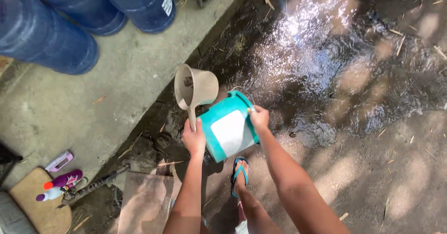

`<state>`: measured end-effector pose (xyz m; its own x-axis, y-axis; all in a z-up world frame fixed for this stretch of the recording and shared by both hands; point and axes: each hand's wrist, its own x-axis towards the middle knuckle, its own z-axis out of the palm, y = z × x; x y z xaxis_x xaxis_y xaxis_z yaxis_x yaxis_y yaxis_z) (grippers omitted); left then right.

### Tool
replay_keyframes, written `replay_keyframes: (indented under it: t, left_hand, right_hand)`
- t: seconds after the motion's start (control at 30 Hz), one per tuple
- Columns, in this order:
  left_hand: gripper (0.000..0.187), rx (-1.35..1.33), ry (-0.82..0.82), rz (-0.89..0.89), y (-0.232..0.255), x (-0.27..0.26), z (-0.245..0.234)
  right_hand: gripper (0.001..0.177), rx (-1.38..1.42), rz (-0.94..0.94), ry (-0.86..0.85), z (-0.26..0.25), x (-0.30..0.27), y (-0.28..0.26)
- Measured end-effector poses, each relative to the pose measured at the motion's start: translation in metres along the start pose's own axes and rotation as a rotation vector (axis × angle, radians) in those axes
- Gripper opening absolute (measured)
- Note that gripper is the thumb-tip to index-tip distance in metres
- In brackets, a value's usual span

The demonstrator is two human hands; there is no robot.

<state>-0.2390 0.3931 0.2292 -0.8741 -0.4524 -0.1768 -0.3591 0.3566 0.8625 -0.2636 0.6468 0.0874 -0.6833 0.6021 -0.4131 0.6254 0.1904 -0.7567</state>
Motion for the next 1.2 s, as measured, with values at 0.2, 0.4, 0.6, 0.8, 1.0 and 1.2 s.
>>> replay_keyframes:
  t: [0.2, 0.4, 0.6, 0.8, 1.0, 1.2]
  left_hand:
    - [0.033, -0.148, -0.074, -0.023, 0.056, 0.018, 0.019]
    - [0.036, -0.230, -0.251, -0.107, 0.057, 0.027, 0.026]
    - [0.035, 0.076, -0.121, 0.200, 0.080, 0.020, -0.009]
    - [0.035, 0.155, -0.051, 0.238, 0.061, 0.010, -0.030]
    - [0.051, 0.375, 0.006, 0.283, 0.035, 0.004, -0.064]
    - [0.046, 0.584, -0.057, 0.444, 0.019, -0.005, -0.119]
  right_hand:
    - [0.030, 0.310, 0.158, 0.132, -0.065, 0.060, -0.085]
    - [0.030, 0.330, 0.176, 0.019, -0.013, 0.073, -0.048]
    - [0.030, 0.175, 0.145, 0.027, 0.000, 0.032, -0.064]
    - [0.025, -0.160, -0.147, -0.060, -0.004, -0.017, -0.106]
    - [0.024, -0.493, -0.635, -0.210, 0.026, -0.077, -0.082]
    - [0.033, -0.891, -0.943, -0.407, 0.055, -0.142, -0.082]
